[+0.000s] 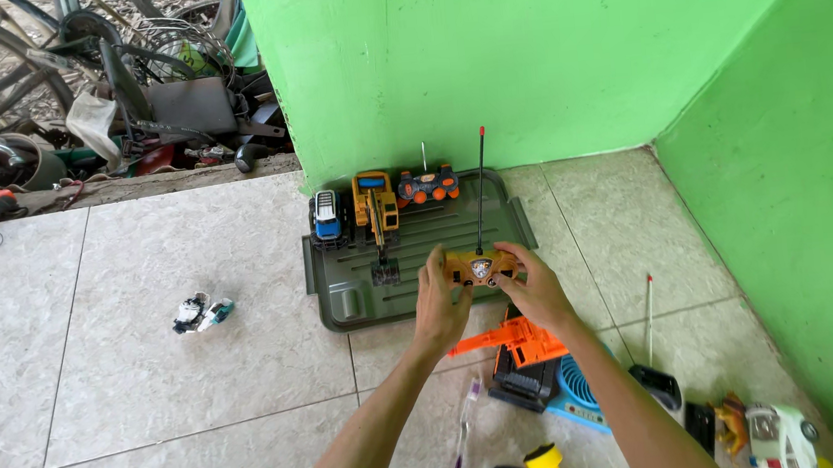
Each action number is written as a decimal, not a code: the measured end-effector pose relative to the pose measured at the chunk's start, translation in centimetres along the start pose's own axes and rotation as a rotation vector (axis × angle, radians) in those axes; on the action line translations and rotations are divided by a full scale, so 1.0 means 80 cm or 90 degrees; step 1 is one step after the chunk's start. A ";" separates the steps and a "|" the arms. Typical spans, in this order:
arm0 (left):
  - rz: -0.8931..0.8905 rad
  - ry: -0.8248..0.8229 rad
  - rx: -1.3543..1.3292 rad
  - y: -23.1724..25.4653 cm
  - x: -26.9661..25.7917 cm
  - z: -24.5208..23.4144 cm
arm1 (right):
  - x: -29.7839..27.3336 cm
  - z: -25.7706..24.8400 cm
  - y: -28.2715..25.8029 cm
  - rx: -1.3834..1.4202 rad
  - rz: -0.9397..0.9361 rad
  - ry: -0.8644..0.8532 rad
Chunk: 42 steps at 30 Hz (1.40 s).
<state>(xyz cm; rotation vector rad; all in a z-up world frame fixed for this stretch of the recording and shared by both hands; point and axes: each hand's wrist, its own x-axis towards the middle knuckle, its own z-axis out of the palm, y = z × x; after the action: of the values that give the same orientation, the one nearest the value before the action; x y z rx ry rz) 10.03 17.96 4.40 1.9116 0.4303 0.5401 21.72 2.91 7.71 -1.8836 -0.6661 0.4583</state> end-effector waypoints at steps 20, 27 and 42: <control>-0.114 0.041 0.116 -0.082 0.124 0.025 | 0.199 0.069 0.092 -0.078 -0.039 0.042; -0.161 -0.010 0.171 -0.092 0.133 0.026 | 0.217 0.087 0.111 -0.087 -0.009 0.068; -0.123 -0.011 0.194 -0.105 0.147 0.029 | 0.222 0.083 0.139 -0.166 -0.044 0.098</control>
<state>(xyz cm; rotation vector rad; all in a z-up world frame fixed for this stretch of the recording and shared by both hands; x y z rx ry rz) 20.72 25.56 -2.12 2.1326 0.7098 0.3454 34.17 15.50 -5.37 -2.1086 -0.7111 0.1848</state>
